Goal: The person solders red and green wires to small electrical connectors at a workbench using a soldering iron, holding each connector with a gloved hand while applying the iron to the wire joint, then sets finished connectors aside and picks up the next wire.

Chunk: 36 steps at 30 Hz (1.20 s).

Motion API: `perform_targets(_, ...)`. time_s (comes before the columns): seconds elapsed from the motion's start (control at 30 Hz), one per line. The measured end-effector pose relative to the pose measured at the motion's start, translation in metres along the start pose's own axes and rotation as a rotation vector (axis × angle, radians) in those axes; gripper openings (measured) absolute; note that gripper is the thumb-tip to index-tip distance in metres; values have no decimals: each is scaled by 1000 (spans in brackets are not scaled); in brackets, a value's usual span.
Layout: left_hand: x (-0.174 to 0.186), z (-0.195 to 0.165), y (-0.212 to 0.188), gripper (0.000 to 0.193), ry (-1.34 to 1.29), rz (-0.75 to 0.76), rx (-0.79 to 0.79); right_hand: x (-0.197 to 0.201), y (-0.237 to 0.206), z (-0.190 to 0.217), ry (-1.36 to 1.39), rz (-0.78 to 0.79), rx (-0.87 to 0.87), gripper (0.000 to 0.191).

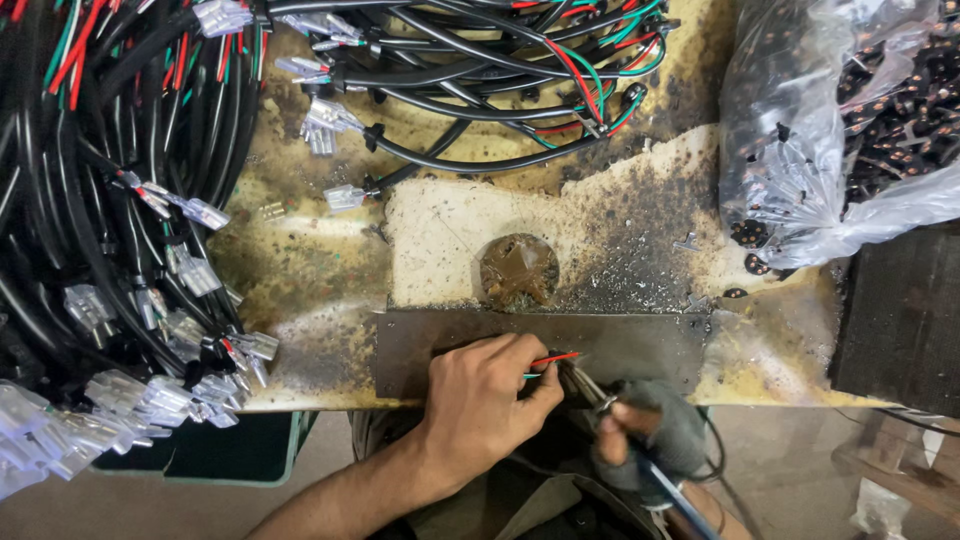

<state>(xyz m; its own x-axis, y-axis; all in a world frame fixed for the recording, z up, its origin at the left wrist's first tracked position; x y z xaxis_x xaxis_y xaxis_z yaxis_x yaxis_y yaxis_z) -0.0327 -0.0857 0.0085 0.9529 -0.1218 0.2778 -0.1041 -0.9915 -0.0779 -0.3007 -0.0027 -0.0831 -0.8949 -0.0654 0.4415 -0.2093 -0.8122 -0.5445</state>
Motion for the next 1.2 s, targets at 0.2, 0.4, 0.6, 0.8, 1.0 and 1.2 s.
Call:
perform_targets(0.2,0,-1,-1,15,-2,0,-1,-32,-10,9,91,507,-71,14)
perform_targets(0.4,-1,0,-1,15,-9,-5,-6,-11,-37,72,-216,-38,1074,25)
perform_targets(0.6,0,0,-1,15,2,-25,-3,1,-28,46,-196,-197,729,21)
perform_targets(0.8,0,1,-2,15,-12,-14,14,11,-22,28,44,-251,489,18)
perform_targets(1.0,0,0,-1,15,-11,-9,13,-8,-12,-2,463,-2,-350,27)
perform_targets(1.2,2,-1,-1,16,-1,-24,9,-11,-5,40,-676,150,-176,35)
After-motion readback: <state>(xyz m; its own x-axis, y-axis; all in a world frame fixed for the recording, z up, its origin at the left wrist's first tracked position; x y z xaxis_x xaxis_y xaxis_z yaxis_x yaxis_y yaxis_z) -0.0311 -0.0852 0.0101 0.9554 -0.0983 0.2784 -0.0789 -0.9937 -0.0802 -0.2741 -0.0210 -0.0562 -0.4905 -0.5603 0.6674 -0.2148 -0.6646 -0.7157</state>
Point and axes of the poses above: each hand's wrist, its own y-axis towards the middle knuckle, its own x-axis out of the back of the hand, z = x × y, the point moved 7 cm from there along y, towards the middle knuckle, and after that the axes turned 11 degrees about -y, right-handed, at the moved point
